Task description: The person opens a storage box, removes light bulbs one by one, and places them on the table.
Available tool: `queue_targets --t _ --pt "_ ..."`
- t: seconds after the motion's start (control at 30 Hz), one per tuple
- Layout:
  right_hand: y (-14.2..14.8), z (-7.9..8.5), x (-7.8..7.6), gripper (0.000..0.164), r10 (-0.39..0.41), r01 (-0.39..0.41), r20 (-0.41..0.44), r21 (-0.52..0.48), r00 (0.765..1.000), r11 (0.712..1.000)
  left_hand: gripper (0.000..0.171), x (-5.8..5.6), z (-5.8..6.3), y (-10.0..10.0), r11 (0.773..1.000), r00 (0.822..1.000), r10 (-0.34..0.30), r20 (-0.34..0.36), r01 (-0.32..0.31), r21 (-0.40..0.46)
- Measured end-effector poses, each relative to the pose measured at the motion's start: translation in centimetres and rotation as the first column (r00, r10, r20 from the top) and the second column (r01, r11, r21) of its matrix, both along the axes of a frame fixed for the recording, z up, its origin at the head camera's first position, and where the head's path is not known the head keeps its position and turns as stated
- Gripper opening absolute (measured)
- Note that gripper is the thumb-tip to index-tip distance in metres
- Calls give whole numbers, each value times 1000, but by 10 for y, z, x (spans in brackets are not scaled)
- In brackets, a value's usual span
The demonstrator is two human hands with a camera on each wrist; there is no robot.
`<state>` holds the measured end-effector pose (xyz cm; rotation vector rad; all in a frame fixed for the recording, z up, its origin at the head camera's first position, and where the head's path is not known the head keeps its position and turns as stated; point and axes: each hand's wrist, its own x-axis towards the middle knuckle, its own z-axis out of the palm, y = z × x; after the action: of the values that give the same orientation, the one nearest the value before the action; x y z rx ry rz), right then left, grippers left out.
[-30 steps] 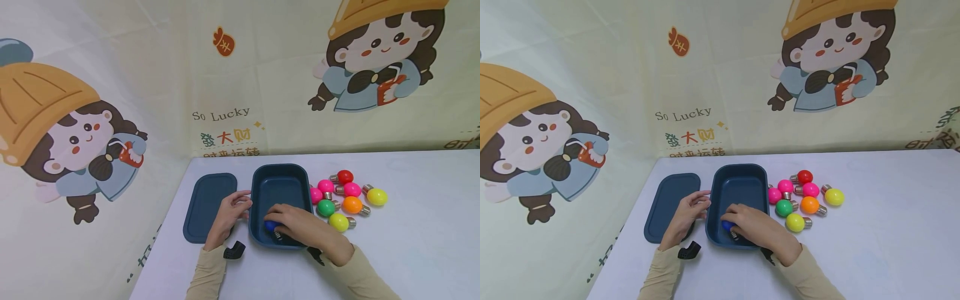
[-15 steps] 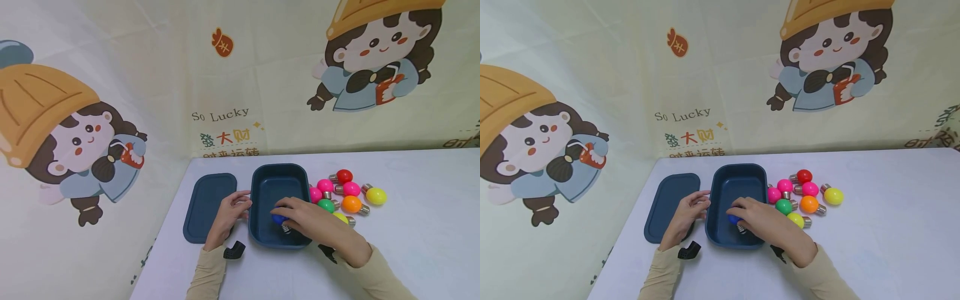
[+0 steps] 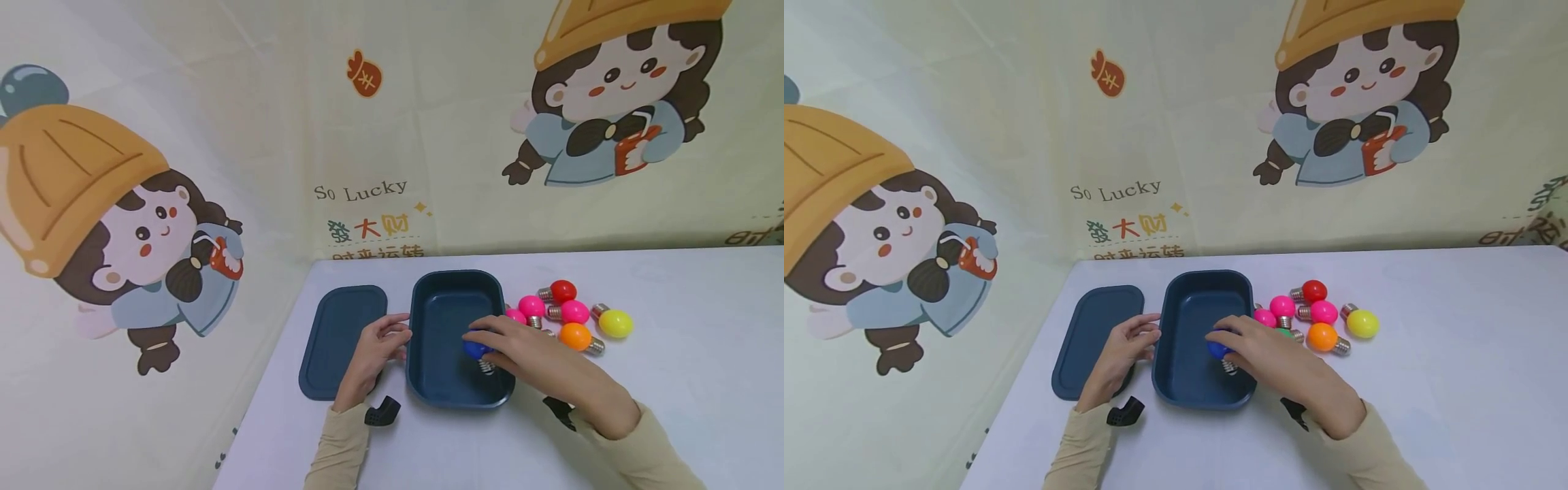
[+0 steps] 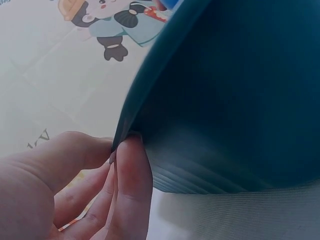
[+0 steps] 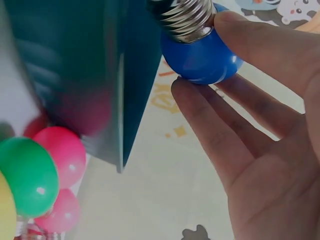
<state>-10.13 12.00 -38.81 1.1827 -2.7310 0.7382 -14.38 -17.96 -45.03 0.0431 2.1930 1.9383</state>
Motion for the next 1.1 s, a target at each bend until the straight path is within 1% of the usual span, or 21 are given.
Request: queue_targets --t 0.17,0.4,0.47,0.6,0.7,0.87,1.1 --pt "8 -1 -2 45 3 -3 -16 -13 1000 1000 42 -1 -2 1 1000 1000 -1 1 1 3" --pt "21 0 -2 44 -27 27 -36 -2 999 1000 41 -1 -3 1 1000 1000 5 -11 -5 0" --pt "26 -1 -1 44 -44 44 -56 2 997 999 40 -1 -4 1 1000 1000 6 -12 -6 3" --pt "34 -2 -1 44 -49 49 -98 -6 994 999 40 -2 -5 1 1000 1000 6 -2 -6 12" --pt "41 -2 0 46 -45 45 -112 2 993 999 41 -1 -5 2 1000 1000 9 0 -9 19" --pt "52 -2 1 48 -65 69 -108 33 992 997 41 1 -5 4 1000 1000 21 7 -22 18" --pt "66 -6 0 51 -60 71 -172 57 983 996 42 3 -6 7 1000 1000 24 3 -24 12"
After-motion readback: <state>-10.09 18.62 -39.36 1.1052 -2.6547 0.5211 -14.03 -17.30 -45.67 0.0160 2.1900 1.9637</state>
